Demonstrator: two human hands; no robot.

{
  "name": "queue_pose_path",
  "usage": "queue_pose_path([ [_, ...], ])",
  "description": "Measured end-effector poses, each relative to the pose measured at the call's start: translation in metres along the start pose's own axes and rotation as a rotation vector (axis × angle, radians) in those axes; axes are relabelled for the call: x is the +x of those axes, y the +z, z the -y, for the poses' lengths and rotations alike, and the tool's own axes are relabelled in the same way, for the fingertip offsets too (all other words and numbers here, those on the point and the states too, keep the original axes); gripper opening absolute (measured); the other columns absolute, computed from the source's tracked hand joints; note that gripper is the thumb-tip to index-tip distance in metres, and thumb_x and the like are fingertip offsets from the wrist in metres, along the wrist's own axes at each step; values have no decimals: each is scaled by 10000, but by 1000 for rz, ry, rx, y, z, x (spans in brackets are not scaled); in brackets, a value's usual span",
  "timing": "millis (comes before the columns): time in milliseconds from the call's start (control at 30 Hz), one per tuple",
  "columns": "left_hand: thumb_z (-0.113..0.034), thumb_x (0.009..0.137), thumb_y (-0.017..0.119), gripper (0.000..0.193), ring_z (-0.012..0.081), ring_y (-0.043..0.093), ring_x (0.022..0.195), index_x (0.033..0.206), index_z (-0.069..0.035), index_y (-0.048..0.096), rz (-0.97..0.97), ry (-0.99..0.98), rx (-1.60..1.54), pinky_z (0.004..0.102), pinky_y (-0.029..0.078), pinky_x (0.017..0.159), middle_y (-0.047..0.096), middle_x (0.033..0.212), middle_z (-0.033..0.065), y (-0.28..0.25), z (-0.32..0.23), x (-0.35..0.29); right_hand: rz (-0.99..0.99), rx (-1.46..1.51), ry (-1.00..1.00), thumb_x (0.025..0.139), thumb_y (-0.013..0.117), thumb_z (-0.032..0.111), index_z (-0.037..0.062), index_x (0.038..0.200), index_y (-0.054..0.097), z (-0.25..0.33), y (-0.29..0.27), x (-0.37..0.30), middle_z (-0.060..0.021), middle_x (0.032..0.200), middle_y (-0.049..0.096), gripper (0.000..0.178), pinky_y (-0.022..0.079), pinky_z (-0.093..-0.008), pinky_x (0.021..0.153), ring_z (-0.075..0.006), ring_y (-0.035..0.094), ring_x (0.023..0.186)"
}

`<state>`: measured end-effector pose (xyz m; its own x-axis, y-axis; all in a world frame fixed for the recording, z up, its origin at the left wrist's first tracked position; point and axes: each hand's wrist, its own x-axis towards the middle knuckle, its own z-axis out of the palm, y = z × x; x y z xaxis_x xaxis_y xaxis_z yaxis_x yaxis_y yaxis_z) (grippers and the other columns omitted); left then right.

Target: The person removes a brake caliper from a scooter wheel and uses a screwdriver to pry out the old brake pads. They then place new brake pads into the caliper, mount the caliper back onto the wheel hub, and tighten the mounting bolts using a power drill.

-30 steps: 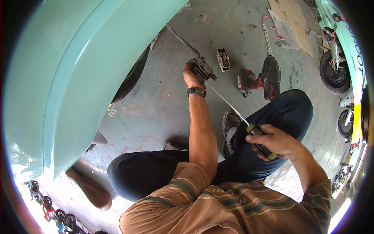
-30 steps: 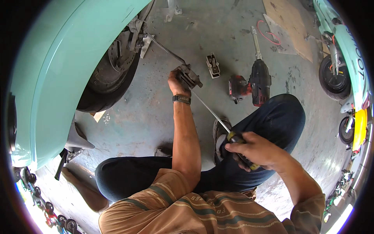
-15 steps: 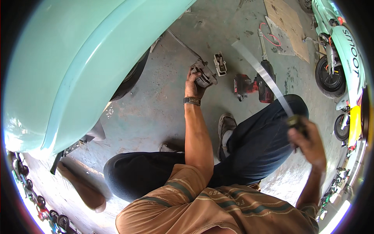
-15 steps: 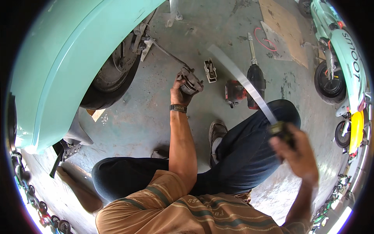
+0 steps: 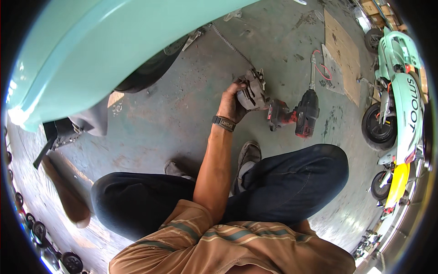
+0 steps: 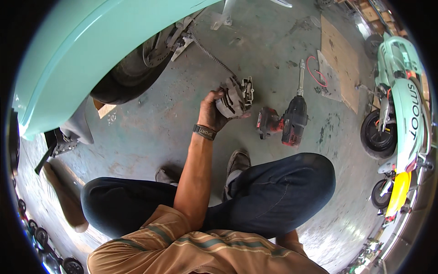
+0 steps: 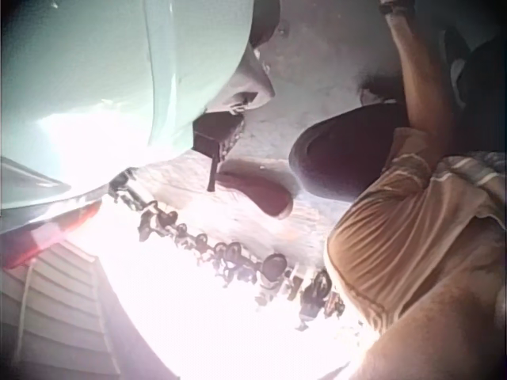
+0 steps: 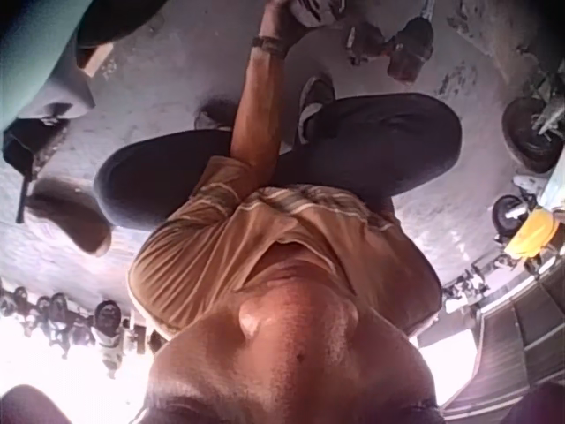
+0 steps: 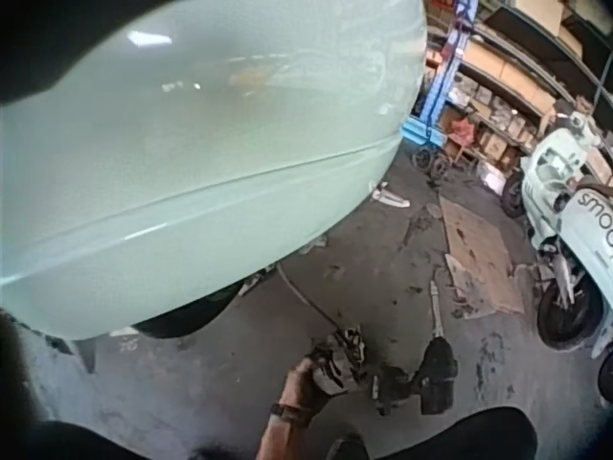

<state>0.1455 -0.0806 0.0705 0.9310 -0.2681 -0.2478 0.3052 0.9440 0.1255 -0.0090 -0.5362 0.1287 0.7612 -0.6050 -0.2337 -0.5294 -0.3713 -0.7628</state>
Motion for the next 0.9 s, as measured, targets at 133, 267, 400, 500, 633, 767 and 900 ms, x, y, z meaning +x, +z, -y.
queue_pose_path([
  [133, -227, 886, 513, 509, 350, 629, 1123, 1356, -53, 431, -87, 109, 275, 643, 497, 937, 612, 1258, 166, 38, -5, -9, 88, 8, 70, 994, 572, 309, 27, 1271, 575, 23, 6, -13, -92, 1086, 639, 395, 497, -309, 883, -192, 600, 1004],
  [267, -229, 899, 491, 469, 355, 619, 1141, 1328, -43, 458, -114, 100, 346, 621, 498, 961, 600, 1269, 164, 59, -2, -10, 178, 32, 107, 984, 586, 296, 25, 1278, 570, 47, 9, -24, -98, 1111, 637, 401, 498, -313, 895, -203, 597, 1032],
  [400, -281, 917, 471, 468, 373, 608, 1158, 1311, -28, 486, -42, 78, 139, 602, 501, 973, 591, 1280, 167, 70, -4, -21, 288, 40, 127, 973, 600, 283, 23, 1286, 566, 78, 19, -32, -105, 1136, 635, 409, 498, -317, 907, -215, 595, 1060],
  [500, -319, 925, 457, 494, 376, 617, 1144, 1318, -22, 489, 32, 59, 64, 592, 514, 960, 602, 1263, 169, 82, -2, -24, 347, 60, 149, 965, 611, 274, 21, 1291, 562, 96, 19, -39, -110, 1155, 633, 416, 498, -320, 915, -223, 593, 1082],
  [633, -348, 920, 460, 520, 379, 624, 1130, 1322, -20, 497, 45, 72, 7, 588, 529, 940, 600, 1273, 183, 89, -1, -26, 454, 78, 145, 954, 625, 261, 19, 1299, 557, 143, 15, -42, -117, 1180, 631, 427, 498, -324, 927, -235, 591, 1110],
  [767, -412, 901, 472, 578, 399, 622, 1131, 1326, -23, 508, 160, 45, -90, 580, 529, 936, 603, 1267, 204, 85, -6, -31, 679, -29, 19, 943, 639, 248, 17, 1306, 553, 220, 33, -35, -124, 1206, 628, 439, 498, -327, 939, -246, 588, 1138],
  [900, -537, 904, 417, 674, 413, 640, 1100, 1350, -39, 507, 204, 95, -230, 601, 490, 961, 621, 1253, 196, 93, -3, -38, 839, -399, -702, 850, 766, 226, 31, 1373, 494, 292, 101, -34, -149, 1316, 574, 621, 480, -362, 984, -273, 565, 1216],
])
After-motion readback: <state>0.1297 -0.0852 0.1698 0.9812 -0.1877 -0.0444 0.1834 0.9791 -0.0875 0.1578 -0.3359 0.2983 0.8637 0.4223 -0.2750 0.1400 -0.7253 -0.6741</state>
